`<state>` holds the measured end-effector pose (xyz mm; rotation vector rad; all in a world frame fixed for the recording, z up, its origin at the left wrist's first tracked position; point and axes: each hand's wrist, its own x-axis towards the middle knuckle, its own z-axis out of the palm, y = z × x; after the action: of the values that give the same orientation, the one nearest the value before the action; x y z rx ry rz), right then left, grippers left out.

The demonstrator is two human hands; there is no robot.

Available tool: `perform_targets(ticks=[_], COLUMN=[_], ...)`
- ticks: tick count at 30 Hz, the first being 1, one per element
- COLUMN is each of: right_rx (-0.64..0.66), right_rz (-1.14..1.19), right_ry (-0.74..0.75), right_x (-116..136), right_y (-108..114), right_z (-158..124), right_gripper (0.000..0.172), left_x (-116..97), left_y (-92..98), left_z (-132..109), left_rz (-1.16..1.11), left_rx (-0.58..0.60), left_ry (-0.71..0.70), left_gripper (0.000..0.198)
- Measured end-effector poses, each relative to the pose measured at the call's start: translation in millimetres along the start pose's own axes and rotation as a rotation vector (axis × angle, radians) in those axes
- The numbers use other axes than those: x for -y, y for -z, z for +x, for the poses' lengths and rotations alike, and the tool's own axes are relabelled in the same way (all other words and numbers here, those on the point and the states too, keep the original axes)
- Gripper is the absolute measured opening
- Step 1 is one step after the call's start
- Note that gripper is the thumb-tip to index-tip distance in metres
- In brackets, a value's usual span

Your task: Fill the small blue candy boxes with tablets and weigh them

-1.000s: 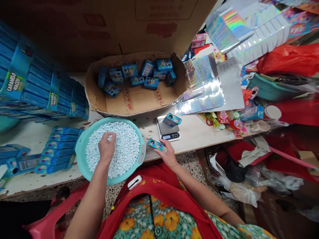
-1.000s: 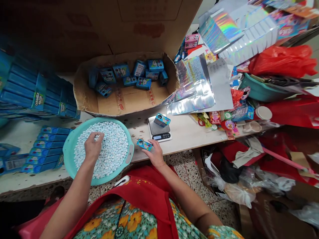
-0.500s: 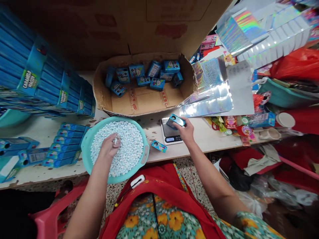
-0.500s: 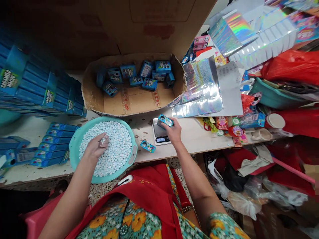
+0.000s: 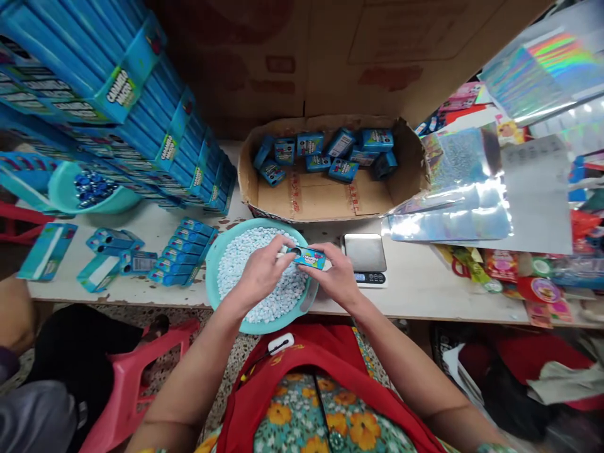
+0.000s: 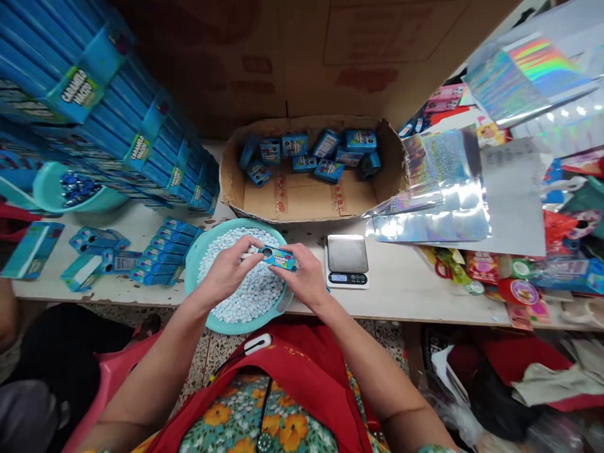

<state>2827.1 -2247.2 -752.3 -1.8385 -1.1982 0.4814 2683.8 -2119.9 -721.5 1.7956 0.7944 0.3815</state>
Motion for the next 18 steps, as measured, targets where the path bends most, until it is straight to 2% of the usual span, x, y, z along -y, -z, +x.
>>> perform_targets(ticks=[2, 4, 8, 11, 13, 15, 16, 18], right_rx=[0.03, 0.047, 0.04, 0.0, 0.059, 0.139, 0.155, 0.114], right_rz=[-0.007, -0.01, 0.001, -0.021, 0.002, 0.1, 0.168, 0.278], right_ry=[0.02, 0.027, -0.009, -0.029, 0.009, 0.036, 0.034, 0.006], right_x=[2, 2, 1, 6, 15, 26, 32, 39], right_y=[-12, -20, -21, -26, -36, -50, -56, -63], right_z=[1, 2, 4, 5, 7, 12, 16, 28], right_gripper=[0.033, 0.033, 0.035, 0.036, 0.036, 0.04, 0.047, 0.061], left_x=[3, 14, 44, 55, 54, 49, 46, 41], left_y=[4.8, 12.2, 25.4, 26.1, 25.6, 31.4, 38.6, 63.9], left_z=[-3, -6, -16, -28, -34, -38, -41, -52], left_rz=[0.108, 0.113, 0.142, 0.329, 0.367, 0.324, 0.302, 0.278], left_rx=[0.052, 0.083, 0.068, 0.009, 0.014, 0.042, 0.017, -0.138], left_ry=[-0.001, 0.015, 0.028, -0.026, -0.098, -0.125, -0.106, 0.014], left_gripper=[0.017, 0.022, 0.025, 0.05, 0.06, 0.05, 0.043, 0.037])
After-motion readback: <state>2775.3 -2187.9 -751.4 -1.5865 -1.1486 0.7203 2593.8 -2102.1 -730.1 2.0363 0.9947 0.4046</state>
